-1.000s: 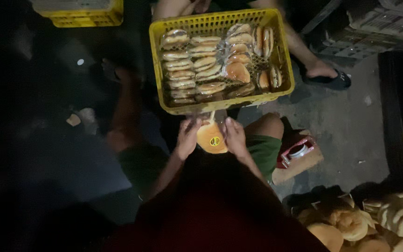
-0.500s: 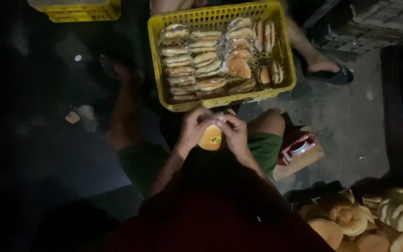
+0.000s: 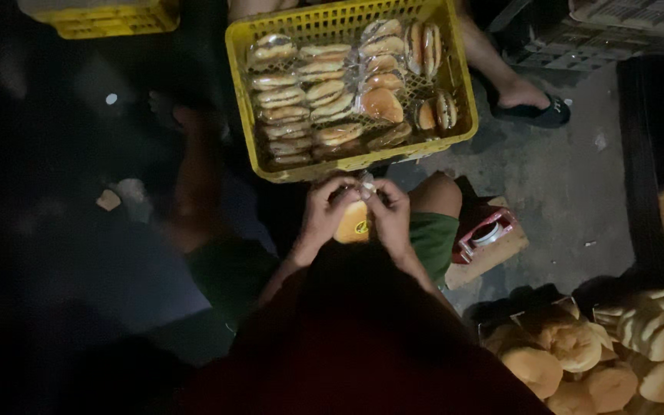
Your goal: The person picks up wrapped sandwiches from a yellow crate, applies adhesive tape to secure the packaging, and returns them to the crate.
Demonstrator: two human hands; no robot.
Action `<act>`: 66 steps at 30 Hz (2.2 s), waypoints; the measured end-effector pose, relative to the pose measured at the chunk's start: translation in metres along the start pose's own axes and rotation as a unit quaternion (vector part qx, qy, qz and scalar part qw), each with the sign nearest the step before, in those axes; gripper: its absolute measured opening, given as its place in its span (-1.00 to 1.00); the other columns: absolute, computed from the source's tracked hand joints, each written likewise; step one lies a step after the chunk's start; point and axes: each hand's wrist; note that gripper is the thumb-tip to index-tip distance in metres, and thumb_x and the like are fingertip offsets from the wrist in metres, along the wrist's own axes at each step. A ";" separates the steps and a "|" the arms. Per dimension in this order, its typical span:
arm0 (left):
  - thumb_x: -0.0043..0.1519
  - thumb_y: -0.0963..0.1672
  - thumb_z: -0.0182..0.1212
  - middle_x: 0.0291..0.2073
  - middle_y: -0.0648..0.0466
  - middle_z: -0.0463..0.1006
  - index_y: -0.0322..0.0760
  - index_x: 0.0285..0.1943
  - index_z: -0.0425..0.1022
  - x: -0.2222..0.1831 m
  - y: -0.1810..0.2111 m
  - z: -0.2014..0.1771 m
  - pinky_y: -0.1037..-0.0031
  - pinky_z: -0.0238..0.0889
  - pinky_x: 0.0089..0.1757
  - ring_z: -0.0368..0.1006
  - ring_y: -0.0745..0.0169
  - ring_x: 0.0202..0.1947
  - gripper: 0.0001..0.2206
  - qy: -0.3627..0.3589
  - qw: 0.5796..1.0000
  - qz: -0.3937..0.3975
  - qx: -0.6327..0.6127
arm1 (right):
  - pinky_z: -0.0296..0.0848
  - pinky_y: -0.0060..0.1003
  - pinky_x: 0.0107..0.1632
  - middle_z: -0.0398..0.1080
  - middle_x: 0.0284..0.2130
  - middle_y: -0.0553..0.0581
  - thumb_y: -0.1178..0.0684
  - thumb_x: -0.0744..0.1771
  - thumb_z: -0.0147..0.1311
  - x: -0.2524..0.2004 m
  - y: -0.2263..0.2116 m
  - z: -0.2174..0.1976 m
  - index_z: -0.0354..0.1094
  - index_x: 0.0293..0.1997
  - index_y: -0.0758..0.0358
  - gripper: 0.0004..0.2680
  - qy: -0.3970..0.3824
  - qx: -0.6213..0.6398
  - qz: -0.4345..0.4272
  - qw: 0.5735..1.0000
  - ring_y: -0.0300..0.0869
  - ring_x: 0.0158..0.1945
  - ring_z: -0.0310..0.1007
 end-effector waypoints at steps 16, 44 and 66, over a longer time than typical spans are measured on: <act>0.29 -0.21 0.28 -0.25 0.02 0.53 -0.42 -0.09 0.52 -0.001 0.003 0.024 0.46 0.35 -0.17 0.48 0.24 -0.22 -0.89 0.061 0.992 0.008 0.113 | 0.32 -0.33 0.01 0.36 -0.03 0.11 0.22 0.34 0.13 0.007 -0.007 -0.010 0.45 -0.13 0.35 -0.93 0.022 -0.076 -0.151 0.985 -0.22 -0.02 0.35; 0.14 -0.33 0.25 -0.32 0.10 0.61 -0.35 0.00 0.54 -0.033 -0.021 0.060 0.49 0.40 -0.22 0.53 0.37 -0.33 -0.74 0.071 0.995 -0.048 0.053 | 0.18 -0.31 -0.38 0.36 -0.45 0.08 -0.07 0.35 0.20 -0.097 0.204 -0.287 0.49 -0.16 0.39 -0.75 0.371 -0.048 0.171 0.912 -0.23 -0.46 0.22; 0.12 -0.27 0.35 -0.40 0.06 0.51 -0.29 0.06 0.46 -0.033 -0.009 0.060 0.35 0.33 -0.25 0.48 0.16 -0.36 -0.67 0.070 0.977 0.037 0.200 | 0.39 -0.26 0.21 0.38 0.02 0.16 0.18 0.30 0.29 -0.034 0.005 -0.049 0.40 0.03 0.28 -0.77 0.015 -0.202 -0.142 0.969 -0.03 0.14 0.42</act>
Point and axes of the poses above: each hand's wrist, its own x-axis towards the middle knuckle, its own z-axis out of the palm, y = z × x
